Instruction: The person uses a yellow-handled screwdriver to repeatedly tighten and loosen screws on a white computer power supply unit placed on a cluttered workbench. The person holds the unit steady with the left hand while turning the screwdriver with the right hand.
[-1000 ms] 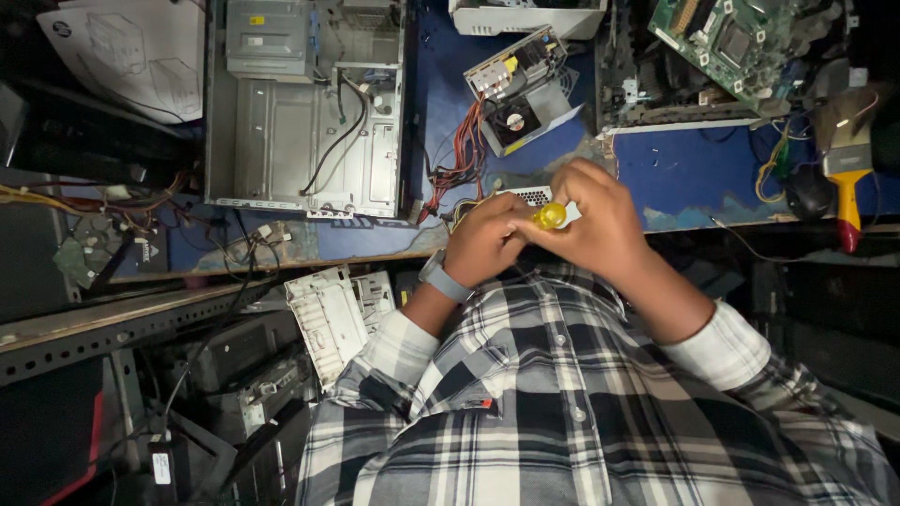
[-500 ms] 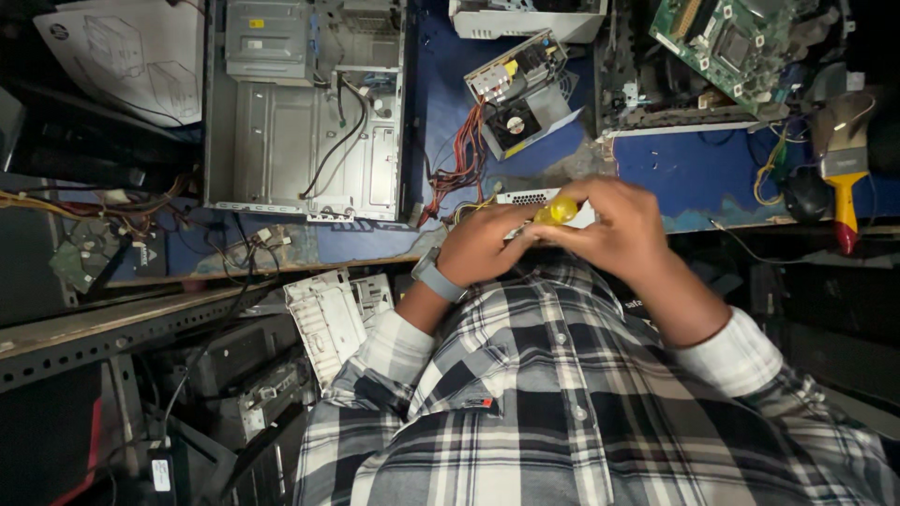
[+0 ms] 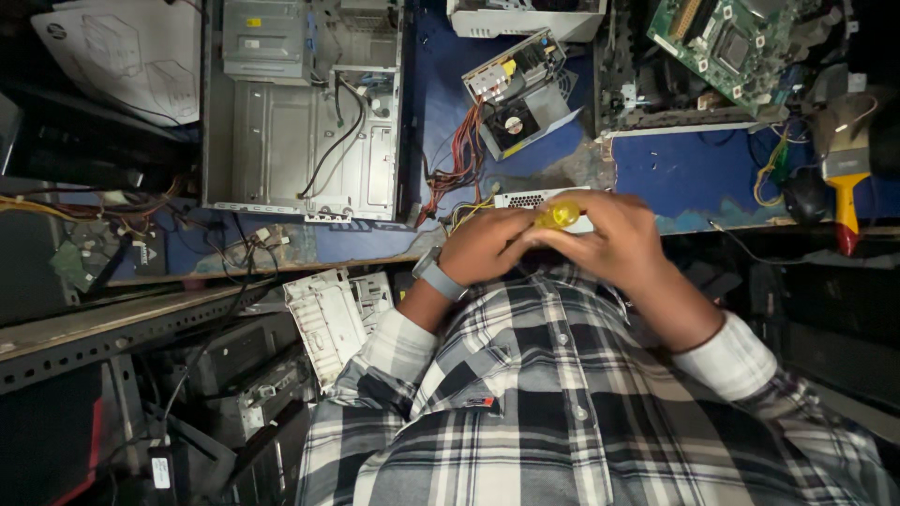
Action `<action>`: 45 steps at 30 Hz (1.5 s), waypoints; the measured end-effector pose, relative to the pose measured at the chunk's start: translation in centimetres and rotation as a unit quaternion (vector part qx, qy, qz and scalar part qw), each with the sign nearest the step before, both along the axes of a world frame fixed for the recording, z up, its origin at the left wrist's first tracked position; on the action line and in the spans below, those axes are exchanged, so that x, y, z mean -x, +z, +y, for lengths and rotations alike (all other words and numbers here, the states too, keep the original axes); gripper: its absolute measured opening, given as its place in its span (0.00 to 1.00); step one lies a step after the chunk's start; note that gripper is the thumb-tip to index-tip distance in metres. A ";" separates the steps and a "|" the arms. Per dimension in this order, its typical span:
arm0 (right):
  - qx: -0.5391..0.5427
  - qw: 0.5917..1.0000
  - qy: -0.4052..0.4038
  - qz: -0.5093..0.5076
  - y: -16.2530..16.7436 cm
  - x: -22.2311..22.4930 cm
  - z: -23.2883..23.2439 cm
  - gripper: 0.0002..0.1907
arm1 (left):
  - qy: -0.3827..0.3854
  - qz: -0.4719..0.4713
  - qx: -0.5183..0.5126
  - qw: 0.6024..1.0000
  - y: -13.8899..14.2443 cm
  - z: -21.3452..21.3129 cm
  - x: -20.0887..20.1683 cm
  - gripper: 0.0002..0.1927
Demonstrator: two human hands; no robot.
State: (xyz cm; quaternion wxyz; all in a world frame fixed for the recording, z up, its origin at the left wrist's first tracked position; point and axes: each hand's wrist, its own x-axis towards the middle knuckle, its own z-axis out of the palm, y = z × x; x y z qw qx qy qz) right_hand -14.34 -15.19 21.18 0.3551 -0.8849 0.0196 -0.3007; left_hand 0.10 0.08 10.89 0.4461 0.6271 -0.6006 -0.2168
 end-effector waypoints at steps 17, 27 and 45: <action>-0.031 0.907 -0.022 0.420 -3.7 8.9 -9.5 0.18 | 0.117 -0.195 -0.026 0.974 -1.3 -2.0 1.2 0.07; -0.032 0.872 -0.098 0.478 -19.2 10.8 -6.7 0.21 | -0.013 -0.291 -0.130 0.948 -1.4 -6.1 6.4 0.15; 0.042 0.911 -0.269 0.309 -22.5 7.4 -17.8 0.19 | 0.341 -0.106 -0.099 0.929 -2.8 1.0 8.1 0.16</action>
